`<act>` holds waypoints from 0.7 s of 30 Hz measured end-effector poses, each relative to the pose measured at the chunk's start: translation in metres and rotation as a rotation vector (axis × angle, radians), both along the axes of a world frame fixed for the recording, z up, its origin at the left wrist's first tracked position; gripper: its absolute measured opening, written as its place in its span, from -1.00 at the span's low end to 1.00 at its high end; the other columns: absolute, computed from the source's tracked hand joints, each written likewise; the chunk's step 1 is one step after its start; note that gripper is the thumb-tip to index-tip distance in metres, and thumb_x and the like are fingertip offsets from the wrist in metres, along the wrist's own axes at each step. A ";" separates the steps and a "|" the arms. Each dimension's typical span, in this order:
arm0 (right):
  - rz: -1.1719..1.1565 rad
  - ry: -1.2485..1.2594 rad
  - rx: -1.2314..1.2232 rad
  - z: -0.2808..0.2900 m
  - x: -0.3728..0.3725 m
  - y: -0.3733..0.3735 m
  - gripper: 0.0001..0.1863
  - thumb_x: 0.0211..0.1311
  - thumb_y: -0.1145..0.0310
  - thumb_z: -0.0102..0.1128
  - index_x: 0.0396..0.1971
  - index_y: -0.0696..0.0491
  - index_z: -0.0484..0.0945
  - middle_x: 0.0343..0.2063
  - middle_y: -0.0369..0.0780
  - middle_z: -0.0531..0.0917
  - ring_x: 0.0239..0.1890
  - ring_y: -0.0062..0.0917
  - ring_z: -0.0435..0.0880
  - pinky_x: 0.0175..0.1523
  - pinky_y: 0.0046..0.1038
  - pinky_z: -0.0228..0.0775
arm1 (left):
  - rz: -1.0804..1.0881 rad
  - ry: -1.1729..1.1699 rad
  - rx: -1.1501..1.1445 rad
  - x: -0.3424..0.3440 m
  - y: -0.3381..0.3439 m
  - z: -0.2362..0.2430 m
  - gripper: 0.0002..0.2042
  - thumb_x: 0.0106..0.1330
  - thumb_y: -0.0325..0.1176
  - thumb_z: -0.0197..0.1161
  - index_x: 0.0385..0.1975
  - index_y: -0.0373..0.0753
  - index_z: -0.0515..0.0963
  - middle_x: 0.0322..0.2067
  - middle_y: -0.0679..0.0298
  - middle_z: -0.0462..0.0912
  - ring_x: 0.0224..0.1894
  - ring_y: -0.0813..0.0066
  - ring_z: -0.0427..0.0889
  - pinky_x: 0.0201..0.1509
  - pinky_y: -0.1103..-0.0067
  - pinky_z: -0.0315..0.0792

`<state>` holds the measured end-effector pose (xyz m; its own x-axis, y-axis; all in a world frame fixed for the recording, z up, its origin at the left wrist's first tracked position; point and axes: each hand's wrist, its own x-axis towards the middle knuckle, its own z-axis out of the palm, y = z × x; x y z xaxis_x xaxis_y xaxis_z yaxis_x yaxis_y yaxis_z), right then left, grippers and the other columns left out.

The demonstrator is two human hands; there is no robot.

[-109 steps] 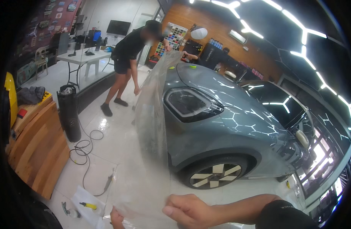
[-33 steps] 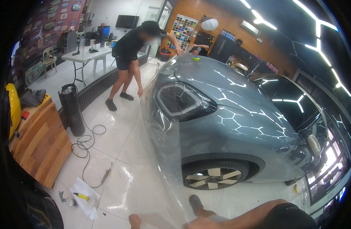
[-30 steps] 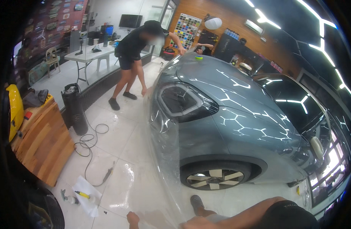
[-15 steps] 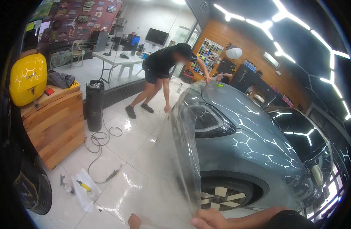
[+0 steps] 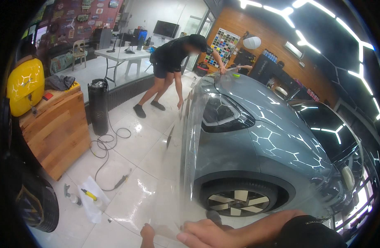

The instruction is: The person applies a transparent protective film to the front bumper and grille of a grey car. They use a spray bottle to wet the surface and a squeegee to smooth the film, while a coworker assists by holding the film and spraying the area.

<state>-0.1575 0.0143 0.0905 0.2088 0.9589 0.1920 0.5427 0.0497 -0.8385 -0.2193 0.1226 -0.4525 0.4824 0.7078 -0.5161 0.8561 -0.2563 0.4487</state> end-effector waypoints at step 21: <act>-0.103 -0.055 0.003 0.006 -0.036 -0.090 -0.72 0.33 0.49 -0.04 -0.61 0.10 0.21 -0.78 -0.33 0.22 -0.76 -0.59 0.12 -0.63 -0.46 -0.04 | -0.089 -0.025 0.000 -0.019 -0.072 0.013 -0.73 0.26 -0.37 -0.04 -0.13 -0.36 0.45 -0.21 -0.06 0.65 -0.13 0.03 0.66 -0.04 0.27 0.52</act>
<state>-0.1939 -0.0761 0.0970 0.2953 0.9324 0.2086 0.5900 -0.0062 -0.8074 -0.2386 0.0510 -0.4399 0.5562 0.6617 -0.5027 0.8183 -0.3309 0.4699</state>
